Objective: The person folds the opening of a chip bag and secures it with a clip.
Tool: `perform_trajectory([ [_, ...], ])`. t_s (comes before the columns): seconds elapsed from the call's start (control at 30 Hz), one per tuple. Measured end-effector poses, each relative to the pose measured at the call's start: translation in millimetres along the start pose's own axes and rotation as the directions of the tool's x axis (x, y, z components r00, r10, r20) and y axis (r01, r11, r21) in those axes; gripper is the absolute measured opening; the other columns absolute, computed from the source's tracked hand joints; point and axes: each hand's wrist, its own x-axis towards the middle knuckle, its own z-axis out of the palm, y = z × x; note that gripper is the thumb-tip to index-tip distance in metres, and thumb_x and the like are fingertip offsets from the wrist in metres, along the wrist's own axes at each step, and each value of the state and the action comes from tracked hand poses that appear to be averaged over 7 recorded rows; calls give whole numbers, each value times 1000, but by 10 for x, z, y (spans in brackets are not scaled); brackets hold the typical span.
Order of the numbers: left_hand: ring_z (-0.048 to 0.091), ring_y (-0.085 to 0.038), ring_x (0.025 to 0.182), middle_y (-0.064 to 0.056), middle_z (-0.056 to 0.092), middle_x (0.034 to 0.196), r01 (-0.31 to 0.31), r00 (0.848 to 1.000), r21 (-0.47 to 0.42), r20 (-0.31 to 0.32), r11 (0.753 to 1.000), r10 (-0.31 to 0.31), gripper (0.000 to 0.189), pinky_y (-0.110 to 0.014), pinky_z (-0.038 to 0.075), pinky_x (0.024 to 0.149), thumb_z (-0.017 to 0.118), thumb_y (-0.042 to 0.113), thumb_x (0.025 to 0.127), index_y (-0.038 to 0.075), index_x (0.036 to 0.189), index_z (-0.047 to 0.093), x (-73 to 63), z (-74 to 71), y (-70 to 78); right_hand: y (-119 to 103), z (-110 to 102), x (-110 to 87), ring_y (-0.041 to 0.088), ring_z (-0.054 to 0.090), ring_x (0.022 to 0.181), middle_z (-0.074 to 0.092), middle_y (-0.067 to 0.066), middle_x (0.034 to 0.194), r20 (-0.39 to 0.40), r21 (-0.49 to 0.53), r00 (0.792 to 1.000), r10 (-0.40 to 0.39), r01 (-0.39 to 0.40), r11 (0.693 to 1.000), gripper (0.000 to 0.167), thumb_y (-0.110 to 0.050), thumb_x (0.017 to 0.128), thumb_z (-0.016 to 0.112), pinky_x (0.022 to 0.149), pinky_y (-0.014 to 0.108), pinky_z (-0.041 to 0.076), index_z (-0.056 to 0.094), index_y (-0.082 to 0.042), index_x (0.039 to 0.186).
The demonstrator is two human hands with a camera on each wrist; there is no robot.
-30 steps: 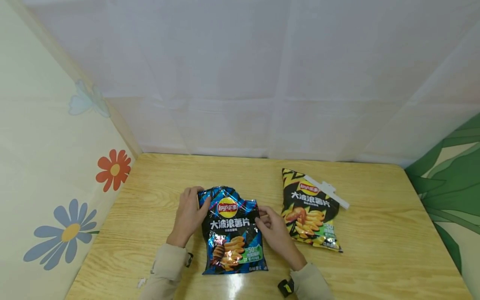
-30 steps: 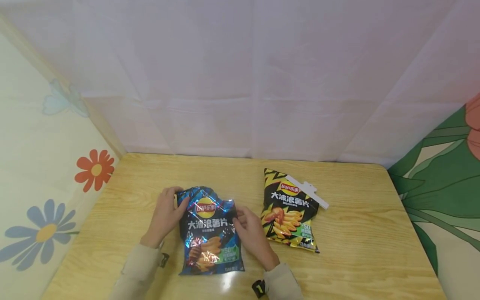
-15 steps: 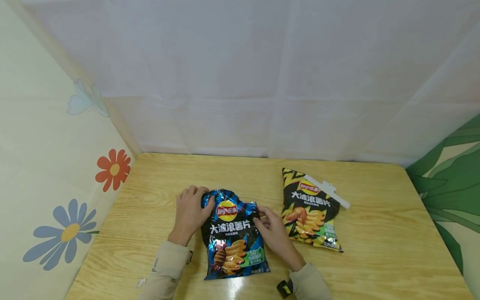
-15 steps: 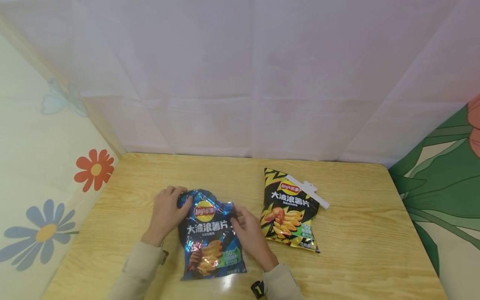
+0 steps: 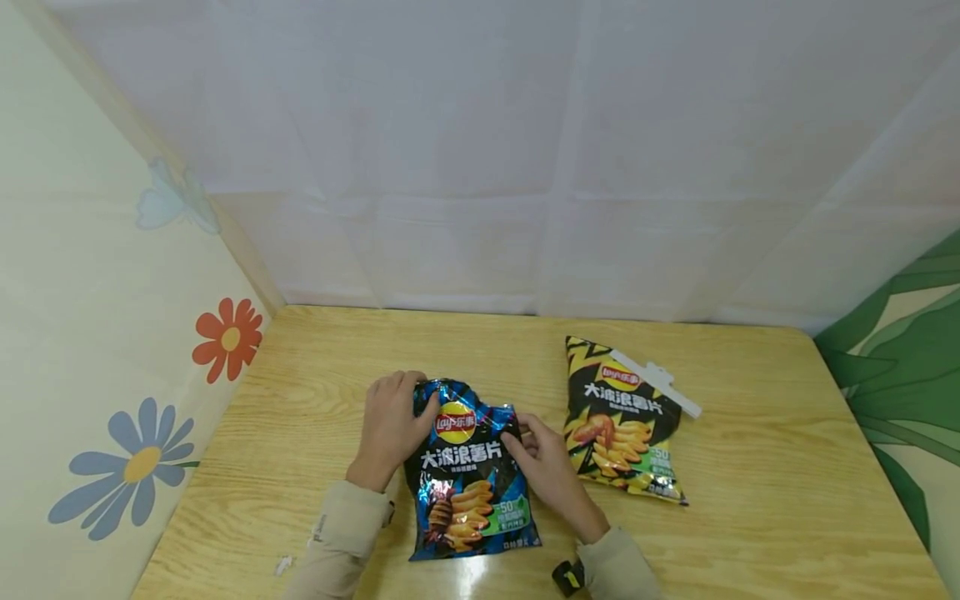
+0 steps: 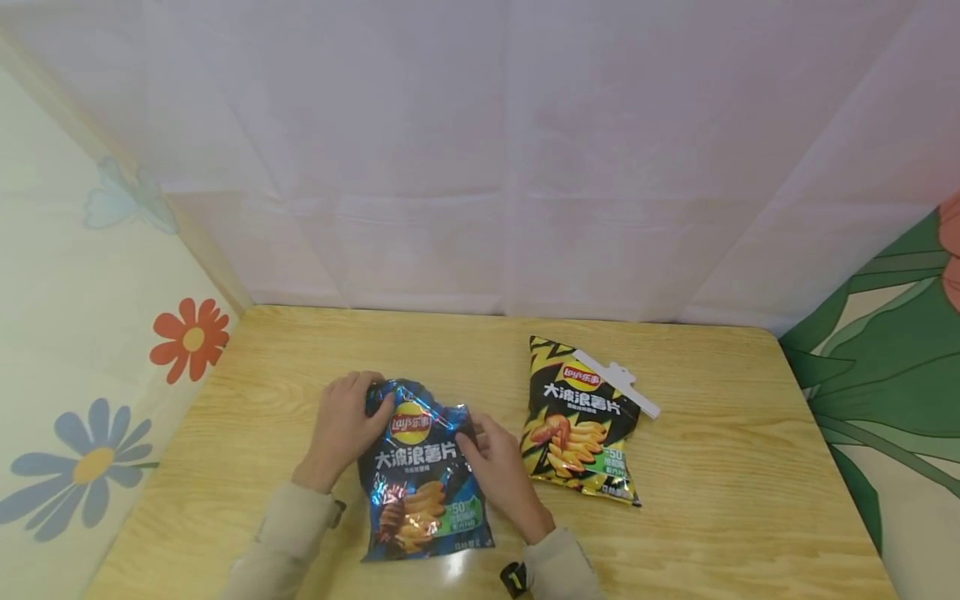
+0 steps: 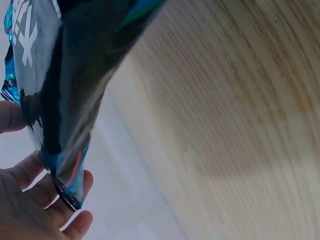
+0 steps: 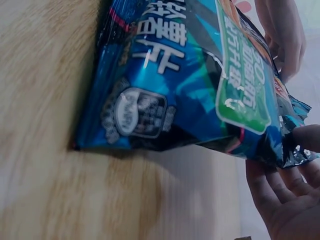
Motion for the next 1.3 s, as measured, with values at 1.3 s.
perform_trajectory([
  [1.3, 53, -24, 87, -6, 61, 95, -81, 996, -176, 15, 981, 85, 28, -48, 38, 89, 72, 26, 92, 11, 116, 69, 42, 84, 105, -62, 10, 30, 14, 69, 79, 72, 11, 106, -29, 78, 999, -17, 19, 997, 26, -20, 96, 66, 67, 22, 56, 64, -7, 119],
])
